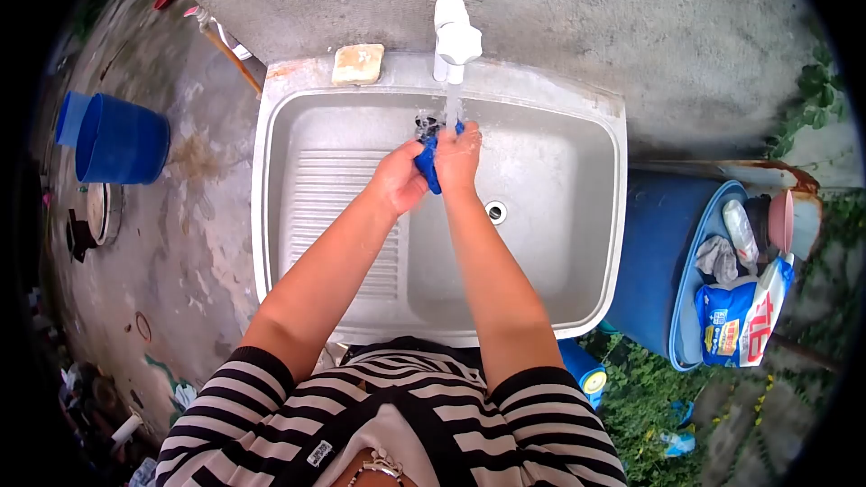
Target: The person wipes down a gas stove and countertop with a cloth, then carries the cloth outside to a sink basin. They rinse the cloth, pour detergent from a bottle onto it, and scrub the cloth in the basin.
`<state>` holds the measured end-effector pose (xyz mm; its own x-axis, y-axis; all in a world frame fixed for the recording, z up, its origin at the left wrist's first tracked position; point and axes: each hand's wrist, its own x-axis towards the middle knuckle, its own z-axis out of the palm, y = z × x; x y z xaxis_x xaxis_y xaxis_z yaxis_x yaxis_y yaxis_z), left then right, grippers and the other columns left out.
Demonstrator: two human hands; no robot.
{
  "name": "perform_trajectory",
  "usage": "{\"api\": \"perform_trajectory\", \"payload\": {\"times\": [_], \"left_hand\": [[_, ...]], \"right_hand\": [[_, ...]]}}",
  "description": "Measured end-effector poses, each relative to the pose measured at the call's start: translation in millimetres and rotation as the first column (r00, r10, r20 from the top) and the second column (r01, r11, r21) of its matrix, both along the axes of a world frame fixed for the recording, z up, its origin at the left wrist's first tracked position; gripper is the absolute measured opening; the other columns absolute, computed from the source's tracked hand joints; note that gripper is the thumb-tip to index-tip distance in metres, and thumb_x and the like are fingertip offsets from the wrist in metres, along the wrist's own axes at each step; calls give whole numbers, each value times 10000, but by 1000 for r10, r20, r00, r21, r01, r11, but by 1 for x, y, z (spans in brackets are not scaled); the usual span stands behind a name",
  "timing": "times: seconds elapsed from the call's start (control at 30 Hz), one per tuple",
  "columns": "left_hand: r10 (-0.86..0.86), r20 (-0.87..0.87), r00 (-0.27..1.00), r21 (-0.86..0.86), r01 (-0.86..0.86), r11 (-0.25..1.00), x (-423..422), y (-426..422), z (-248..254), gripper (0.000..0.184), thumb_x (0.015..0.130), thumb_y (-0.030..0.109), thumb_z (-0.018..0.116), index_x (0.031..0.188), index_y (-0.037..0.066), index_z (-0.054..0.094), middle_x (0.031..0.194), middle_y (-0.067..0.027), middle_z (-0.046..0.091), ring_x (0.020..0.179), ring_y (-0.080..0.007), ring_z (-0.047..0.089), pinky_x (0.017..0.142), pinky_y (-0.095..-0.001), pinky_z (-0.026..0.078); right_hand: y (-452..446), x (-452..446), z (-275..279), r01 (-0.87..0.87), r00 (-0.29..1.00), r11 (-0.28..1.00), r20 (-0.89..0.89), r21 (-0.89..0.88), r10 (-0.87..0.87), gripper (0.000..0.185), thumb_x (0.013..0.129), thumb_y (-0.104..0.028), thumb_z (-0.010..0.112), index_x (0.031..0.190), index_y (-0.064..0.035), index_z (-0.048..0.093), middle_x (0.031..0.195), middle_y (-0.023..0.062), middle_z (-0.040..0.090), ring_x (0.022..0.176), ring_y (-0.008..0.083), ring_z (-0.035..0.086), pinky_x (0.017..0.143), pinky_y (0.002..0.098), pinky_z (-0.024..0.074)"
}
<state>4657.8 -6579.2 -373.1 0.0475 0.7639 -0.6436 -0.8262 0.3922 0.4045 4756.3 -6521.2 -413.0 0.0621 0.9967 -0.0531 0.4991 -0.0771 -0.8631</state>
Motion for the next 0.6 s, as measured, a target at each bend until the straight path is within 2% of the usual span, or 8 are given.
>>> {"api": "perform_trajectory", "payload": {"times": [0.17,0.2,0.23,0.3,0.33,0.5,0.57,0.6], "left_hand": [[-139,-45,989,-47,137,989,-26,4,-4,273,1043,200,408,1222,48,548,1177,-125,632,1010,-263,659,861,-431,577],[-150,11,989,-29,151,988,-25,0,7,309,1060,250,434,1249,28,536,1110,-106,656,1006,-240,658,865,-403,571],[-148,5,989,-25,148,989,-25,-1,23,309,1060,250,434,1249,28,536,1110,-106,656,1006,-240,658,865,-403,571],[-212,102,972,47,208,977,-22,-6,43,315,1061,268,457,1266,39,525,1090,-101,654,998,-242,654,840,-416,574],[-203,122,971,38,200,979,-20,-3,36,332,1054,272,488,1310,63,510,1096,-94,656,975,-250,656,831,-422,568],[-42,-310,950,51,61,997,16,10,11,276,1041,220,514,1251,47,559,1065,-125,677,916,-308,667,808,-402,539],[92,-982,162,129,235,963,20,12,-14,260,1026,198,510,1207,19,567,1058,-198,672,947,-413,645,816,-438,528],[69,-993,91,97,355,930,14,10,-11,302,1002,200,531,1227,-1,548,1090,-251,647,994,-483,604,841,-476,508]], "right_hand": [[-45,-14,17,-344,930,834,34,431,366,480,835,-215,657,1232,-9,483,1271,258,526,1092,449,528,1032,519,364],[-34,-2,40,-407,902,875,268,261,340,599,852,-262,696,1345,-23,456,1316,260,506,1149,429,526,1061,505,367],[-16,7,30,-359,932,922,-7,146,364,680,907,-332,694,1466,-72,406,1387,189,519,1236,313,532,1048,449,433],[2,19,50,-585,599,775,-771,-238,216,730,924,-352,690,1524,-98,363,1451,177,478,1267,268,525,1073,425,435],[5,25,51,-672,446,714,-877,-196,179,628,930,-328,698,1458,-85,460,1400,182,532,1208,258,570,1046,404,472],[5,-1,51,-318,584,867,-800,-383,-139,339,926,-236,729,1171,-26,624,1022,99,688,901,213,669,791,360,561],[11,-8,44,-160,594,919,-779,-361,-202,198,948,-183,691,1061,-35,626,895,62,659,768,185,643,684,335,542],[14,-13,37,-116,555,920,-792,-374,-252,192,989,-228,633,1000,-37,616,817,47,633,701,178,615,647,317,536]]}}
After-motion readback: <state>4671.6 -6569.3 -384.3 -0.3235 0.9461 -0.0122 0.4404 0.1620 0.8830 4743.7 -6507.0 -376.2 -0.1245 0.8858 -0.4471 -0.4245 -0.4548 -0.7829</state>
